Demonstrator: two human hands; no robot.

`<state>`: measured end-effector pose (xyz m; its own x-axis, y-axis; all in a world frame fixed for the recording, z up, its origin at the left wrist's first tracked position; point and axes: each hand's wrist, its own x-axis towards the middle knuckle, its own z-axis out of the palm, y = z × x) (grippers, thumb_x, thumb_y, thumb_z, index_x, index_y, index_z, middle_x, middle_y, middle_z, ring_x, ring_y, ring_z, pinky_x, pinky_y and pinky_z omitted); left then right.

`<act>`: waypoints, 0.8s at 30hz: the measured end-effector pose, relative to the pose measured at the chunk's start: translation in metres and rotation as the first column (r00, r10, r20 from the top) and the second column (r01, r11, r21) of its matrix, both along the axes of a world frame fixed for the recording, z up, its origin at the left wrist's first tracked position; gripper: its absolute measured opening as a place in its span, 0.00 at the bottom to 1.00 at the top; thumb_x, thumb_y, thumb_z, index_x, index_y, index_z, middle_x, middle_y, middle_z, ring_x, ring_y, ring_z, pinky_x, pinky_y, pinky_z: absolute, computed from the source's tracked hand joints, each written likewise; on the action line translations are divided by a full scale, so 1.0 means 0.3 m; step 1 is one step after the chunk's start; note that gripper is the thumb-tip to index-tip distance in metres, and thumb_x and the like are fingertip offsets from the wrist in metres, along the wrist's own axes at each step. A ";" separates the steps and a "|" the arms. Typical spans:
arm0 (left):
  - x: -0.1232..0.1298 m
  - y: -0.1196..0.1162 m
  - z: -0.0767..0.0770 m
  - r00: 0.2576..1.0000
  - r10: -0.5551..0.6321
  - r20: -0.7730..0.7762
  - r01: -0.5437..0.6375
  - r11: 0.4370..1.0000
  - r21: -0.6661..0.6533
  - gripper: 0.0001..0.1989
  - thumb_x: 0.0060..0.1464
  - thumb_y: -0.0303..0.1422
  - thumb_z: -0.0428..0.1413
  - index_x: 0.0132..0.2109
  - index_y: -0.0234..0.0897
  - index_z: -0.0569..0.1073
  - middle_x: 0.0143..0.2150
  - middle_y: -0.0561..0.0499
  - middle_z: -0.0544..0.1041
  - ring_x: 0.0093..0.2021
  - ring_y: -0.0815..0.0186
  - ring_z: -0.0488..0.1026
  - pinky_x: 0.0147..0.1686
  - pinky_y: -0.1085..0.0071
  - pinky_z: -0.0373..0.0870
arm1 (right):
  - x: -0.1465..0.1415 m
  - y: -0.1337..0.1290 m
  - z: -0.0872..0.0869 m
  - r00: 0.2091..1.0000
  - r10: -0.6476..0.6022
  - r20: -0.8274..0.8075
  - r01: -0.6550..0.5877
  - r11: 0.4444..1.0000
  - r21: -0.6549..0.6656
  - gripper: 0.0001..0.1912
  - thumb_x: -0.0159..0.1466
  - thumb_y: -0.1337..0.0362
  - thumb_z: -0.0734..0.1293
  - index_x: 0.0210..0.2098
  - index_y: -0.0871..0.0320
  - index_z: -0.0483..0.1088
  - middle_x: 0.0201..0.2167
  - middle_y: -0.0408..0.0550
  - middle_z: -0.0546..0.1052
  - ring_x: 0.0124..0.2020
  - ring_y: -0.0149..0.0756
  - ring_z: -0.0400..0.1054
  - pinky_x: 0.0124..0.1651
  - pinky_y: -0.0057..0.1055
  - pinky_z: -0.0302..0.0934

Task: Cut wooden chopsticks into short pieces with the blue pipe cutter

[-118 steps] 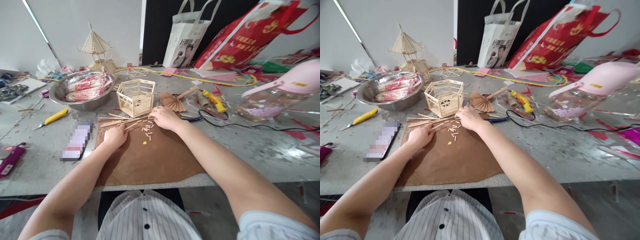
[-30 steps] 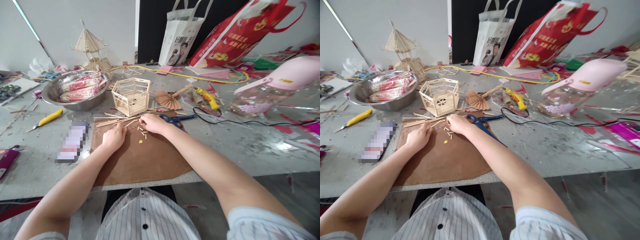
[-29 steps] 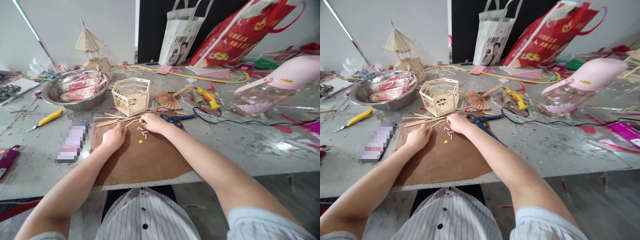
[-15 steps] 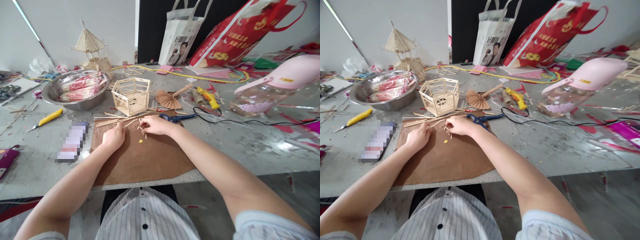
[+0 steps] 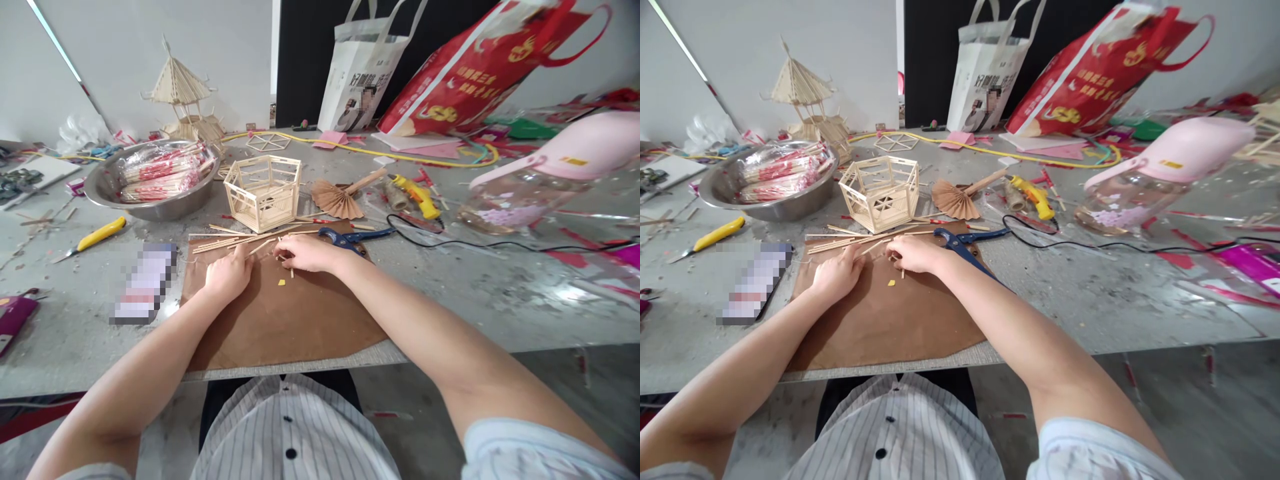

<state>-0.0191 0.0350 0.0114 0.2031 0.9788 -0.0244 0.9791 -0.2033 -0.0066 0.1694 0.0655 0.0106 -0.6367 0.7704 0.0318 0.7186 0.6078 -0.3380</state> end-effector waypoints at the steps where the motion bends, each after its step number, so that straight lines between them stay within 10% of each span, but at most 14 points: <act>1: -0.001 0.001 -0.002 1.000 -0.005 0.001 0.005 1.000 0.002 0.20 0.55 0.42 0.33 0.52 0.41 0.54 0.37 0.46 0.73 0.37 0.59 0.71 0.35 0.64 0.63 | -0.002 0.002 -0.002 1.000 0.013 0.010 -0.013 1.000 0.008 0.10 0.52 0.71 0.63 0.35 0.60 0.68 0.33 0.48 0.71 0.34 0.32 0.63 0.36 0.26 0.54; 24: -0.016 0.014 -0.025 0.999 -0.043 0.001 0.043 0.998 0.050 0.20 0.54 0.42 0.33 0.51 0.41 0.55 0.35 0.46 0.73 0.34 0.57 0.71 0.32 0.63 0.65 | 0.026 0.049 -0.043 0.996 -0.082 -0.046 0.089 0.983 0.162 0.09 0.56 0.72 0.58 0.33 0.61 0.68 0.33 0.50 0.71 0.35 0.32 0.63 0.38 0.26 0.54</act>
<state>-0.0239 0.0393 0.0038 0.2448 0.9693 0.0244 0.9695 -0.2445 -0.0160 0.1772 0.0803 -0.0024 -0.5646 0.8043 0.1856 0.7584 0.5942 -0.2678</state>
